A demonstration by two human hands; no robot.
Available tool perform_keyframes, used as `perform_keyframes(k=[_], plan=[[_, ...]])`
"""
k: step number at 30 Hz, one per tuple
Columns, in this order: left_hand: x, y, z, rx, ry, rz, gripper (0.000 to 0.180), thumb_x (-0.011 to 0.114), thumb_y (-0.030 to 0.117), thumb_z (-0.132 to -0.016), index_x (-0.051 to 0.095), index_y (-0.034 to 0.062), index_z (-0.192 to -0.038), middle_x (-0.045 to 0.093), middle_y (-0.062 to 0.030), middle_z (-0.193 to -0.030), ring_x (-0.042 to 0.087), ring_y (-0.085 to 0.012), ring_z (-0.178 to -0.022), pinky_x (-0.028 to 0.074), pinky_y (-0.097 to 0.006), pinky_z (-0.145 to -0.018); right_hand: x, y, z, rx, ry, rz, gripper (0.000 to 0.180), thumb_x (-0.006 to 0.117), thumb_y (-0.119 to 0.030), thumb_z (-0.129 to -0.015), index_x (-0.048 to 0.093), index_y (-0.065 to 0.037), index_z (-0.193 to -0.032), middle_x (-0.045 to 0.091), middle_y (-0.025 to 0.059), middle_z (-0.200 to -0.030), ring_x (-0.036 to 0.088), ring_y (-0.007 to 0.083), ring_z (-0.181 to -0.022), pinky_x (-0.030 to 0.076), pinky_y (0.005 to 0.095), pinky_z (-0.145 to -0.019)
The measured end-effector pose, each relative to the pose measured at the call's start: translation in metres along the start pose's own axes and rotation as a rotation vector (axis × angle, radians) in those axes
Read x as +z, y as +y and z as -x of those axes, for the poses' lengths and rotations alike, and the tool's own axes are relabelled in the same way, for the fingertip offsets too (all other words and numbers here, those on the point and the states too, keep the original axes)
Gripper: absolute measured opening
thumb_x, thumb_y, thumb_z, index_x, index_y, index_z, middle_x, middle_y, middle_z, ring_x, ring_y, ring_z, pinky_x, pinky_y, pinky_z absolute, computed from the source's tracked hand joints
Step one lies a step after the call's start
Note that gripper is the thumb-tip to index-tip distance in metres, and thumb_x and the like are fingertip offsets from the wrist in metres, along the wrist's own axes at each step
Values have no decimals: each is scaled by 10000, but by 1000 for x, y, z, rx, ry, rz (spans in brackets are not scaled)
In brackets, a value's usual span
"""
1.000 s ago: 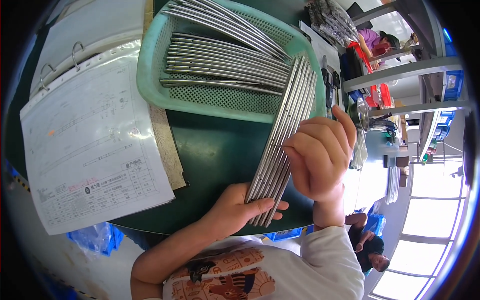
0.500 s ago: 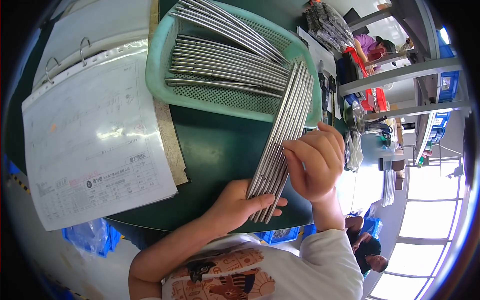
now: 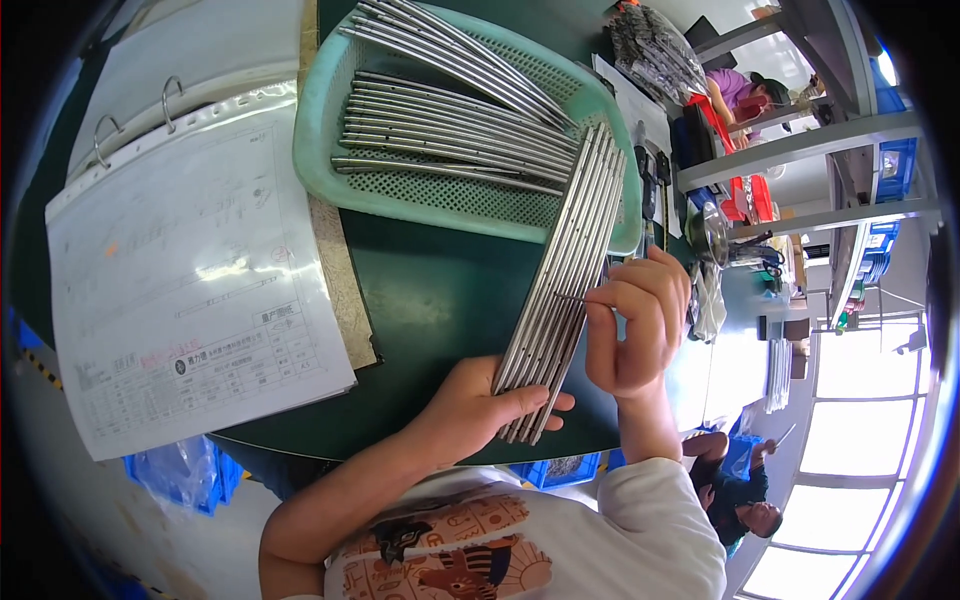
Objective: Inspecting metal rods for defects and checking small holes using a thin probe tool.
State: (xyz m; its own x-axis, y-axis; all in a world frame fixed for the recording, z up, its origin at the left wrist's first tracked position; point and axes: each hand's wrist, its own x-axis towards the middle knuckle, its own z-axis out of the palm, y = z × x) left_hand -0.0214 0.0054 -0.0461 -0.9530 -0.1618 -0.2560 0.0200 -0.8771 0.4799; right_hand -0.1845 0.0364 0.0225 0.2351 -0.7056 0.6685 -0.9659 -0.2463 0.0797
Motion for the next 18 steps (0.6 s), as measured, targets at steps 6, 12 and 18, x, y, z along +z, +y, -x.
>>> perform_keyframes(k=[6,12,18], plan=[[0,1,0,-16,-1,-8,361,526,106,-888,447,-61,-1198,605,-226,-1065,631,-287,-939,526,-343,-793,5,4,4,35,9,-51,125,653,-52,-662,575,-64,-758,554,50,-713,546,216,-658,445,407,-795],[0,0,0,-18,4,10,363,530,122,-890,457,-58,-1197,607,-216,-1067,631,-279,-941,527,-345,-791,0,-2,-1,29,-17,-40,141,676,-75,-652,585,-86,-759,557,29,-716,548,205,-651,443,400,-803],[-1,1,1,19,3,-23,362,540,134,-888,470,-54,-1190,610,-208,-1064,633,-273,-938,529,-344,-786,-2,-3,-9,25,-312,35,146,695,-111,-659,612,-116,-780,562,-5,-737,559,182,-697,414,388,-858]])
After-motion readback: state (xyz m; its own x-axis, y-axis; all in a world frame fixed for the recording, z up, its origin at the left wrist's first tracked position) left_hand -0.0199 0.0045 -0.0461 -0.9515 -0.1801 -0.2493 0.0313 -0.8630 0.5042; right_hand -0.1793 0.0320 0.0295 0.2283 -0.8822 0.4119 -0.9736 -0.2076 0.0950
